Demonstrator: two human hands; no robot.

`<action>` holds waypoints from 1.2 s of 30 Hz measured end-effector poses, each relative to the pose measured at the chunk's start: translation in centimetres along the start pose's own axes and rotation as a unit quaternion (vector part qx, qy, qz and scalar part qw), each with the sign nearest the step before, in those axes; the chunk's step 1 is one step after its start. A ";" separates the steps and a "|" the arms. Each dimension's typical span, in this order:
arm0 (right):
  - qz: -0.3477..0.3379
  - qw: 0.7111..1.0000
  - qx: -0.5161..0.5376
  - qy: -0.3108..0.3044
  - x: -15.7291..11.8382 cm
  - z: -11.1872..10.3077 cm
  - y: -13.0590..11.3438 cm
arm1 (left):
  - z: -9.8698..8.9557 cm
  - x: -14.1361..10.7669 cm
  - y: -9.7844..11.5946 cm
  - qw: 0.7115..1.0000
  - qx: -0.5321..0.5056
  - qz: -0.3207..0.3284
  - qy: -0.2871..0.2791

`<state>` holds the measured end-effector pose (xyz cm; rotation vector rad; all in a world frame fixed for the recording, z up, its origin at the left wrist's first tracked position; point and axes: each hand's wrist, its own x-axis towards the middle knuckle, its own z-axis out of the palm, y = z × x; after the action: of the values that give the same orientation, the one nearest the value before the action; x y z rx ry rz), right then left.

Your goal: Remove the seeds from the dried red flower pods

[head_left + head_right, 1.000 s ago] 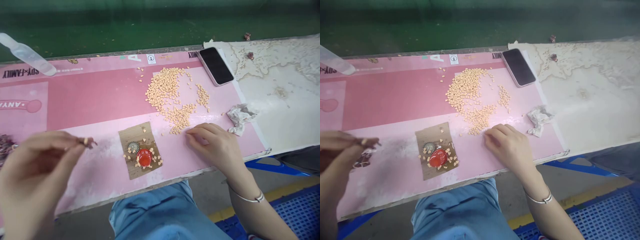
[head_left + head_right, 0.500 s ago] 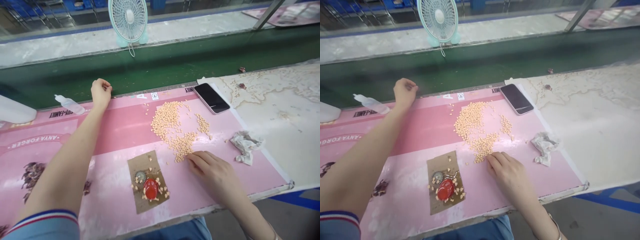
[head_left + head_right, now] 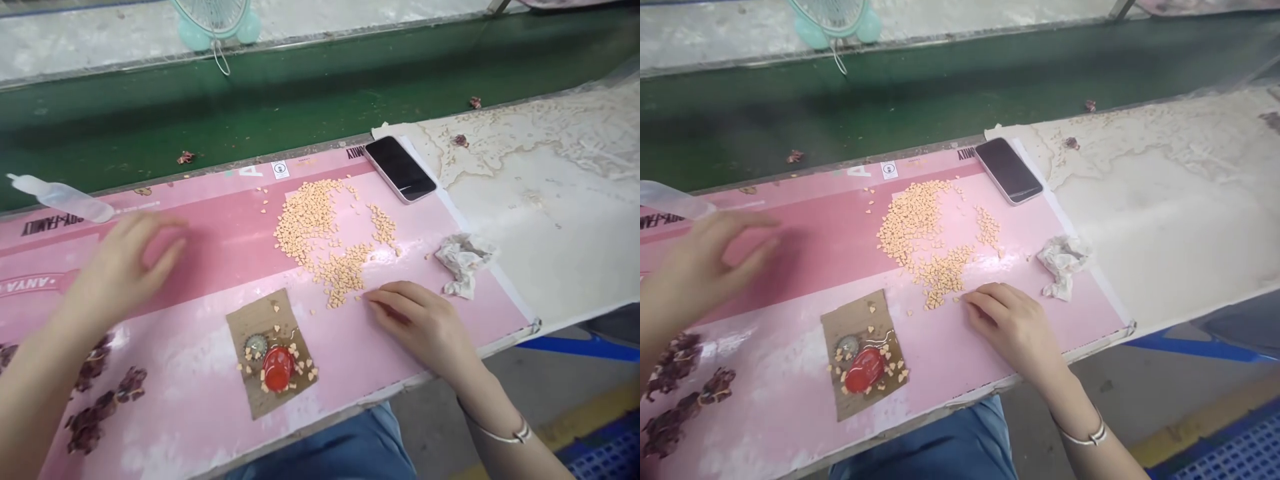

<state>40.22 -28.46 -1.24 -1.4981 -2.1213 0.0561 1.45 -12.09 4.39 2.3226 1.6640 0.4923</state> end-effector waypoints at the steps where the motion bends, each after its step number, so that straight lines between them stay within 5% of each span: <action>1: -0.002 1.000 -0.006 0.004 0.0 0.1 -0.1 | -0.4 -2.5 0.0 0.999 0.008 0.028 -0.013; 4: -0.014 0.999 -0.031 0.007 0.4 0.4 -0.3 | -1.3 -9.5 -0.8 0.993 0.048 0.105 0.010; 7: -0.038 0.998 -0.059 -0.002 1.0 0.4 -0.5 | -1.3 -14.9 -1.6 0.995 0.049 0.070 0.044; 14: -0.101 0.988 -0.119 -0.010 1.9 -0.2 -0.6 | 1.1 -22.0 0.0 0.990 0.061 0.046 0.116; 21: -0.103 0.995 0.015 0.005 2.0 1.3 -4.1 | 3.9 -23.8 1.8 0.982 0.104 0.014 0.158; 25: -0.024 0.994 0.104 -0.035 2.6 3.5 -6.3 | 4.5 -24.0 1.7 0.968 0.167 -0.020 0.184; 29: 0.001 0.989 0.140 -0.046 3.0 4.5 -6.8 | 5.1 -23.4 2.6 0.962 0.191 -0.081 0.178; 36: -0.019 0.992 0.123 -0.038 2.6 4.6 -6.7 | 4.0 -21.6 3.3 0.961 0.176 -0.050 0.206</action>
<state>31.75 -27.47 -1.93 -1.3301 -2.1119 0.3525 -0.43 -33.59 -0.87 2.4853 2.2064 0.7553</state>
